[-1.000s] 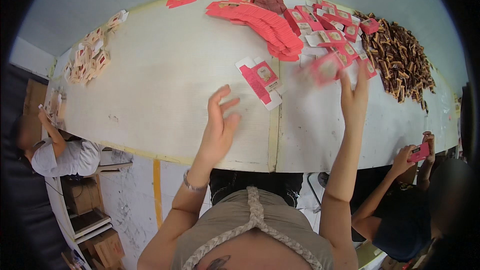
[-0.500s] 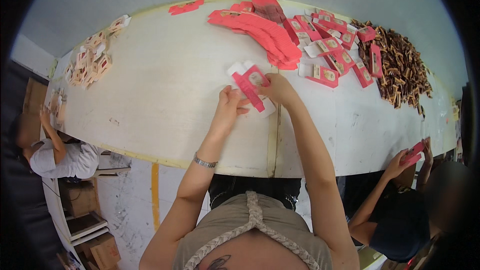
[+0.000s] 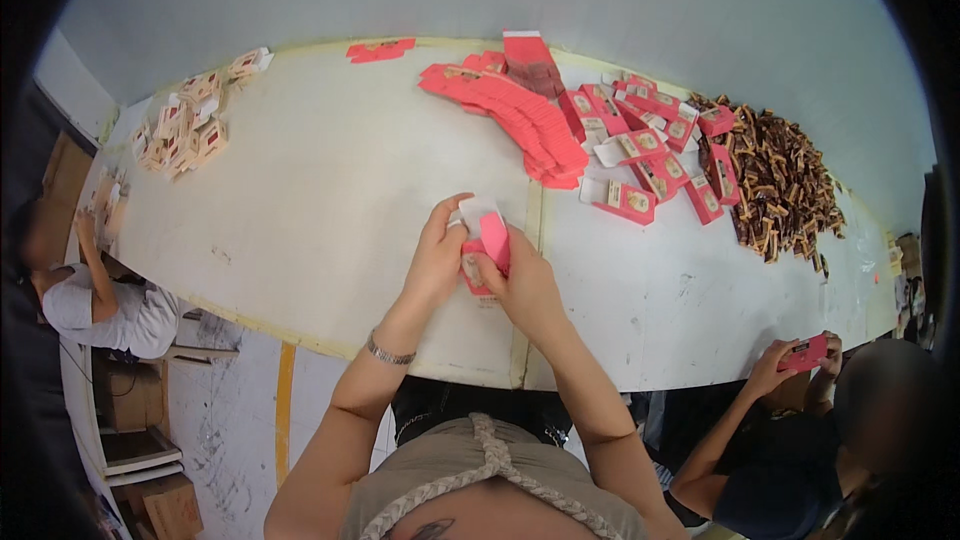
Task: The person folds flat pink and white cardboard pieces into small rectangular boxes by hand. They repeatedly pick up a flat piece, fold the sides, and place the finished box on a growing stack on the table.
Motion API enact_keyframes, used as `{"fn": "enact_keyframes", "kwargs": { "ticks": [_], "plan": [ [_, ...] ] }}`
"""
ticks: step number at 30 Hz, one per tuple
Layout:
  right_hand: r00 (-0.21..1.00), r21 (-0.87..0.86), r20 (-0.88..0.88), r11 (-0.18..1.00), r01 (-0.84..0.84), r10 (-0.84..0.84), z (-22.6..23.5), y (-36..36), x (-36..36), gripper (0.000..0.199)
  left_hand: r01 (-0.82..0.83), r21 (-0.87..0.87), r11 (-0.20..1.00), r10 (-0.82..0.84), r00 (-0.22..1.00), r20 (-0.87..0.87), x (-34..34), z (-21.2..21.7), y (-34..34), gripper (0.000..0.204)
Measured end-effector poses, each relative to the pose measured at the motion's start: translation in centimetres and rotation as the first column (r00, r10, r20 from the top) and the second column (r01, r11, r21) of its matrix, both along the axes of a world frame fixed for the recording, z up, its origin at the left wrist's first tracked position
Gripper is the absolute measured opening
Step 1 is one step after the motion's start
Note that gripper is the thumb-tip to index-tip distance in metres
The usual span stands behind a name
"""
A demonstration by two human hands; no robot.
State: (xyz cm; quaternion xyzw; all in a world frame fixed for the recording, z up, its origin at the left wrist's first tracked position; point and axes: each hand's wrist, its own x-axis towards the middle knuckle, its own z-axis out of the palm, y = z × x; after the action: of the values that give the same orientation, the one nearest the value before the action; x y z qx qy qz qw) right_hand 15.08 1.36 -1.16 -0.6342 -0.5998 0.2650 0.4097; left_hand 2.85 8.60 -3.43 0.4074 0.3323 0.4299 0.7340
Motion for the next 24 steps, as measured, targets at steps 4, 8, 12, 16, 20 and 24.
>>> {"fn": "enact_keyframes", "kwargs": {
  "ticks": [4,8,12,16,20,24],
  "plan": [
    [0.99,0.138,-0.102,0.984,0.109,-0.096,1.0,-0.7,-0.2,0.057,0.055,0.249,0.967,-0.018,0.989,-0.147,-0.6,3.0,-2.8,0.053],
    [0.991,0.407,-0.096,0.905,0.127,-0.096,0.2,-0.5,-0.9,0.047,0.11,0.506,0.855,0.084,0.935,-0.345,-0.7,3.0,-4.9,0.058],
    [0.888,0.273,-0.457,0.957,0.096,0.041,-1.6,-0.9,-1.0,0.027,0.267,0.567,0.779,0.121,0.823,-0.555,-1.9,4.9,-6.0,0.055],
    [0.938,0.343,-0.343,0.936,0.076,0.05,-0.4,-1.1,-1.1,0.012,0.304,0.398,0.866,-0.14,0.91,-0.391,-3.6,4.8,-6.1,0.046],
    [0.752,0.331,-0.658,0.913,0.238,0.042,0.2,-1.7,-2.1,0.009,0.304,0.409,0.86,-0.142,0.914,-0.381,-3.6,4.6,-6.6,0.046],
    [0.623,0.095,-0.776,0.995,-0.041,0.099,1.9,-1.7,0.1,0.014,0.232,0.483,0.845,-0.055,0.934,-0.352,-3.6,3.3,-7.1,0.051]
  ]
}}
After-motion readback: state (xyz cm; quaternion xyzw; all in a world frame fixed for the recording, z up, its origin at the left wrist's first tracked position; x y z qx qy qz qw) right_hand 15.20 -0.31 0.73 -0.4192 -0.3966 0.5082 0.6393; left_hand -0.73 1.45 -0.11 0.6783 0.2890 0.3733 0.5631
